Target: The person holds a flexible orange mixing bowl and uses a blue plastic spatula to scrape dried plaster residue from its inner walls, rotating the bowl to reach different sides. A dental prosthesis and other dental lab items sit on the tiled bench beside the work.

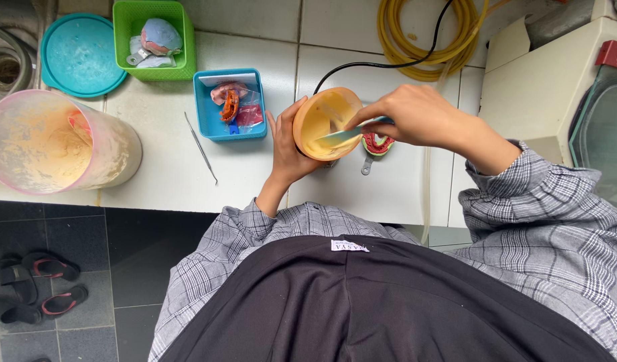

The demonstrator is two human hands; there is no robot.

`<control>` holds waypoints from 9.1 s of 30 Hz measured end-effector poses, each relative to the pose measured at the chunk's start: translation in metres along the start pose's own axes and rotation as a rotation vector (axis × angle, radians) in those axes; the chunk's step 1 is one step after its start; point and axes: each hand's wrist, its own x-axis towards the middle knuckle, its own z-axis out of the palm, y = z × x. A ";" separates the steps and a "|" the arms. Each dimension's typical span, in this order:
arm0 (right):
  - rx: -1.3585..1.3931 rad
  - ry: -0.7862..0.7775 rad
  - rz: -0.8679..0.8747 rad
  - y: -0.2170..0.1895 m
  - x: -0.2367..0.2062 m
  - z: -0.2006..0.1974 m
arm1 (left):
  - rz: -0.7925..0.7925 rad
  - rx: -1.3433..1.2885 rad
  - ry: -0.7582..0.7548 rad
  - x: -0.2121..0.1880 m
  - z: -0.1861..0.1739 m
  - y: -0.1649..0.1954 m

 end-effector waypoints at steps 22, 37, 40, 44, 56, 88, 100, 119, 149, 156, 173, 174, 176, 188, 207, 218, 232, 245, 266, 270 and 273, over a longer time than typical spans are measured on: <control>-0.464 0.183 -0.127 0.019 0.020 -0.006 | -0.034 -0.145 -0.163 0.011 -0.013 -0.011; -0.451 0.107 -0.037 0.033 0.020 -0.016 | -0.039 -0.089 -0.237 0.023 -0.021 -0.004; -0.366 0.037 -0.045 0.039 0.020 -0.020 | -0.058 -0.098 -0.243 0.023 -0.021 -0.001; -0.418 0.167 -0.061 0.047 0.017 -0.018 | -0.066 -0.127 -0.254 0.024 -0.022 0.000; -0.371 0.110 0.044 0.049 0.001 -0.005 | -0.048 -0.123 -0.223 0.021 -0.022 0.002; -0.453 0.147 -0.085 -0.024 0.021 0.006 | -0.003 -0.413 -0.151 0.018 -0.028 -0.012; -0.340 -0.010 -0.088 -0.014 0.027 -0.013 | -0.031 -0.460 -0.255 0.021 -0.030 -0.005; -0.191 0.102 -0.177 -0.015 0.000 0.000 | 0.095 -0.288 -0.191 0.005 -0.027 0.012; -0.215 0.106 -0.111 -0.003 -0.016 0.003 | 0.061 -0.229 -0.130 -0.003 -0.018 0.015; -0.229 0.216 -0.047 -0.004 -0.012 0.008 | 0.064 -0.205 -0.138 0.000 -0.016 0.016; 0.629 -0.017 0.167 0.006 -0.029 0.043 | 0.205 -0.153 -0.011 -0.001 -0.012 0.027; 0.626 0.032 0.125 0.003 -0.028 0.046 | 0.199 -0.149 0.002 0.002 -0.015 0.027; 0.341 0.202 0.095 0.000 -0.030 0.048 | 0.199 -0.164 -0.008 0.009 -0.026 0.025; 0.178 0.295 0.090 -0.015 -0.025 0.070 | 0.150 -0.189 -0.200 0.024 -0.054 0.024; 0.199 0.389 0.136 -0.037 -0.034 0.109 | 0.202 -0.270 -0.188 0.025 -0.050 0.020; 0.198 0.420 0.081 -0.025 -0.034 0.096 | 0.175 -0.299 -0.192 0.025 -0.048 0.016; -0.210 0.523 -0.107 0.008 -0.009 0.064 | 0.132 -0.325 -0.244 0.030 -0.053 0.020; 0.927 0.117 0.369 0.010 -0.023 0.104 | 0.156 -0.294 -0.194 0.025 -0.045 0.019; -0.294 0.236 0.089 -0.022 -0.034 0.025 | -0.003 -0.387 -0.084 0.000 -0.008 -0.007; -0.288 0.142 0.075 -0.024 -0.027 0.014 | 0.004 -0.369 -0.037 0.000 -0.006 -0.012; -0.262 0.115 0.045 -0.028 -0.015 0.018 | -0.015 -0.388 -0.045 -0.001 -0.004 -0.015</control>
